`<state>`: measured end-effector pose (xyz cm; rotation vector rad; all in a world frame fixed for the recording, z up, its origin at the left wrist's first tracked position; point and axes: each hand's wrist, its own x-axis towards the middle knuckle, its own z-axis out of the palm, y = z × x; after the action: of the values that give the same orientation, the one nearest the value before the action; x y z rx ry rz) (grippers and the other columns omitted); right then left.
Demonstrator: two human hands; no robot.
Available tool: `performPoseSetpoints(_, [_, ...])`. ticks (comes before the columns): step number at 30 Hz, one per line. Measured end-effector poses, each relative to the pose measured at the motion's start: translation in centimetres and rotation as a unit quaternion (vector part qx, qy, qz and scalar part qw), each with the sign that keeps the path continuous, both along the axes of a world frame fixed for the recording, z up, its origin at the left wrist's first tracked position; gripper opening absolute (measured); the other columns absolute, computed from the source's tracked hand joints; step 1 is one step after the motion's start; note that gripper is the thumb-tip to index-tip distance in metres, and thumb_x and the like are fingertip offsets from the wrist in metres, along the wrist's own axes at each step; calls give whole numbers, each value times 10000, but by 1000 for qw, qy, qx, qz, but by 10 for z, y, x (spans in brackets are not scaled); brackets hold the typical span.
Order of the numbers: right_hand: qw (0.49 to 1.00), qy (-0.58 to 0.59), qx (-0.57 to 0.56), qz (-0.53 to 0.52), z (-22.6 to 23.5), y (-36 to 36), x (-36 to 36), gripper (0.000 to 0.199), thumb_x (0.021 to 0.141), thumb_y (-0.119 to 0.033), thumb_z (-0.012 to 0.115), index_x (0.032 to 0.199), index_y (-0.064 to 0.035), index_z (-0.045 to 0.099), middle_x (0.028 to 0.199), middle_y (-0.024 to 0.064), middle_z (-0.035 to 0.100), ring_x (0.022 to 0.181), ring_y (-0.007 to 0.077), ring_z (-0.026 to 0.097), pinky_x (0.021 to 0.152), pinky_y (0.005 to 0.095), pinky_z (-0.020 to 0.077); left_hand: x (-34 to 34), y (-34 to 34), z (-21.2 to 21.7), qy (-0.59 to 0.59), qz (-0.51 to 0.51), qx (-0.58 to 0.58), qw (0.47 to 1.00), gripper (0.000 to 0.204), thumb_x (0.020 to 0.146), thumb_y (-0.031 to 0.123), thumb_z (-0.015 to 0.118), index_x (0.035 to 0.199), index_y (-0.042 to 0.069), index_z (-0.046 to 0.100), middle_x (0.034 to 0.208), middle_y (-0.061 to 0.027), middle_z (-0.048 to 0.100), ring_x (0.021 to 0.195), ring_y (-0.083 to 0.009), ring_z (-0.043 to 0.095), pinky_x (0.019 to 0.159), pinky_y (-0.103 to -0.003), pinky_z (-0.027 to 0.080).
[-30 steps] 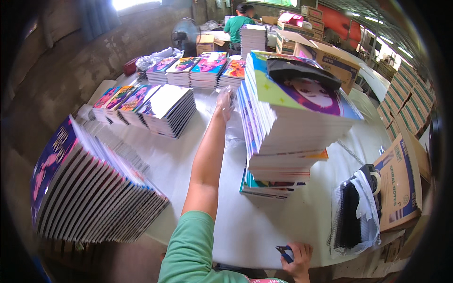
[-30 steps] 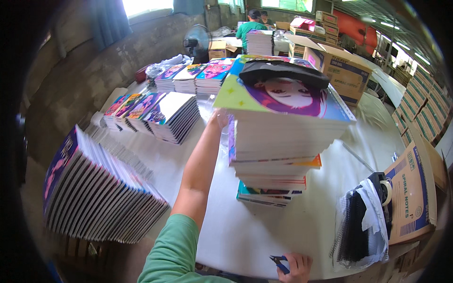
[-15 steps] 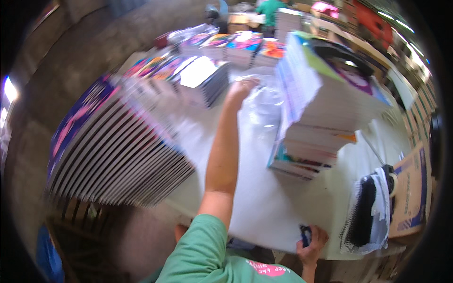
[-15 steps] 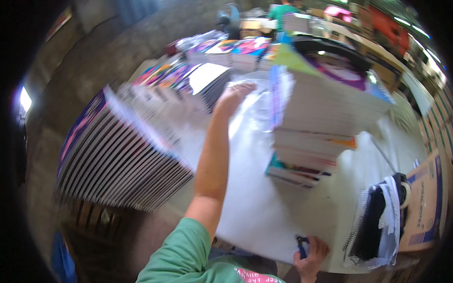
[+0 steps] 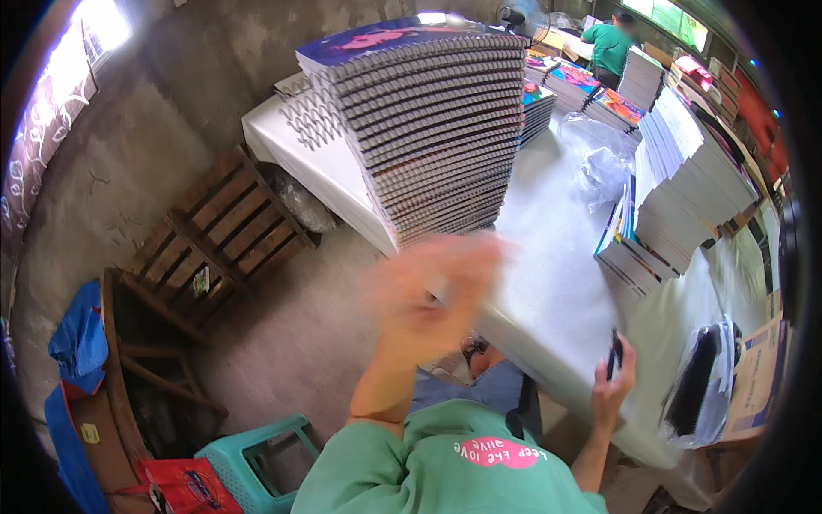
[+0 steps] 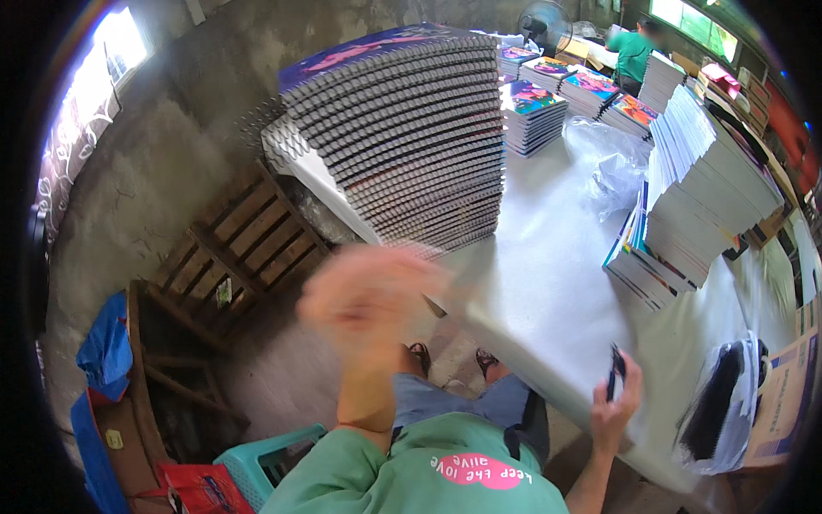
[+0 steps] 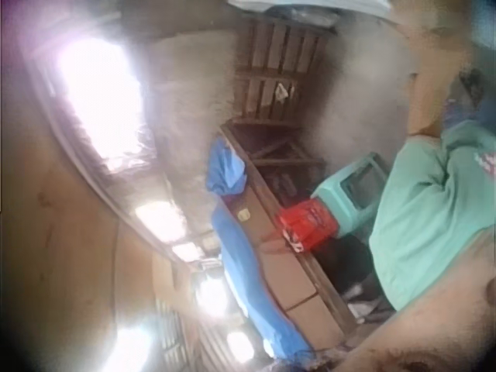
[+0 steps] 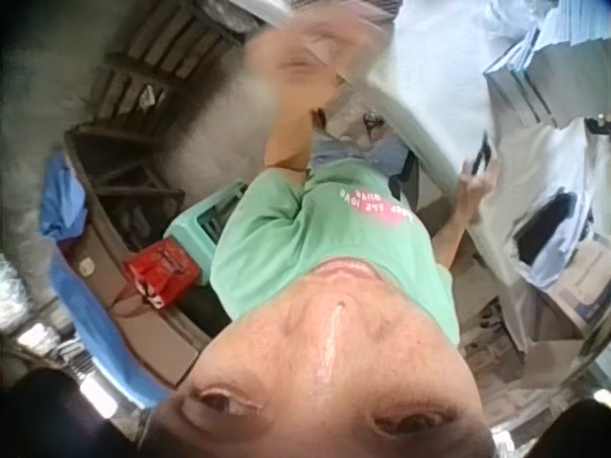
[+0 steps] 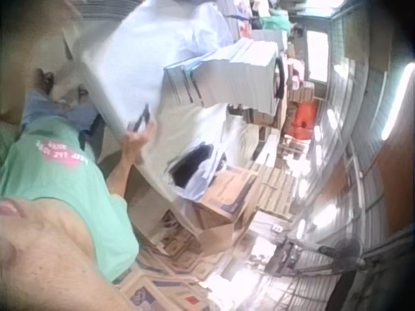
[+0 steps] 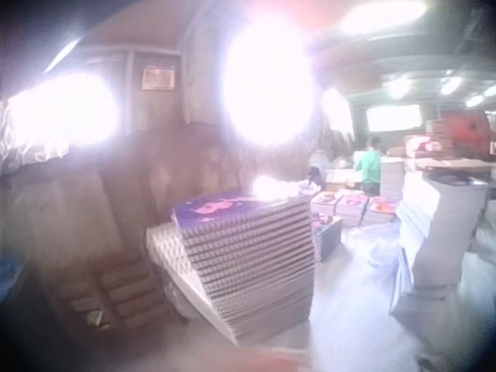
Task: The person removes stacks of spiral-bound notebooks from a large cardboard box and places them onto a white table. They then use a pair of blue-handled snips to cut off excess wire or binding material from the edge of one stack of notebooks.
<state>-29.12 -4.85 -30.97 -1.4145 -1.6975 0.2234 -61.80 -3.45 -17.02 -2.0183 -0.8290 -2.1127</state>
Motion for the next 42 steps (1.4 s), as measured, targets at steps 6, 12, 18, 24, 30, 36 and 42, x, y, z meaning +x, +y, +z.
performPoseSetpoints(6, [959, -71, 180, 209, 118, 41, -153, 557, 574, -71, 642, 1128, -79, 582, 973, 100, 588, 933, 278, 557, 825, 387, 389, -85, 15, 38, -232, 160, -49, 958, 366, 848, 136, 664, 1166, -9, 558, 1069, -95, 579, 841, -127, 571, 657, -236, 482])
performPoseSetpoints(12, [943, -51, 277, 179, 178, 67, -245, 460, 641, -149, 673, 1093, -115, 590, 944, 76, 579, 913, 283, 554, 808, 408, 385, -93, 32, 53, -249, 75, -153, 953, 290, 846, 234, 688, 999, -9, 646, 858, -46, 650, 792, -101, 598, 633, -239, 494])
performPoseSetpoints(18, [949, -50, 269, 157, 179, 78, -269, 440, 649, -195, 694, 1071, -123, 594, 964, 53, 581, 929, 270, 549, 793, 434, 384, -94, 28, 50, -260, 63, -171, 948, 257, 863, 238, 672, 927, -10, 642, 810, -48, 647, 727, -97, 595, 590, -228, 480])
performPoseSetpoints(24, [951, -82, 258, 148, 181, 74, -279, 421, 656, -233, 700, 1051, -126, 600, 941, 53, 581, 921, 269, 559, 790, 425, 394, -95, 30, 46, -279, 56, -148, 947, 260, 855, 216, 681, 939, -27, 643, 780, -54, 641, 670, -93, 589, 579, -225, 487])
performPoseSetpoints(30, [961, -29, 170, 218, 179, 83, -280, 330, 688, -118, 660, 1012, -96, 607, 814, 88, 630, 714, 297, 628, 644, 384, 501, -94, 33, 48, -278, 70, -141, 948, 256, 868, 219, 666, 923, -30, 645, 778, -60, 643, 648, -89, 577, 589, -228, 495])
performPoseSetpoints(36, [970, -80, 111, 202, 192, 73, -272, 359, 677, -126, 670, 1031, -113, 611, 858, 81, 630, 766, 281, 627, 696, 389, 494, -96, 33, 47, -259, 92, -139, 951, 280, 878, 242, 657, 937, -32, 641, 769, -69, 640, 623, -81, 551, 566, -220, 476])
performPoseSetpoints(42, [952, -73, 269, 129, 190, 72, -272, 393, 670, -224, 684, 1045, -123, 622, 993, 71, 563, 967, 246, 527, 885, 407, 361, -92, 34, 45, -254, 76, -135, 955, 270, 881, 244, 653, 931, -22, 643, 748, -65, 636, 599, -71, 533, 536, -208, 452])
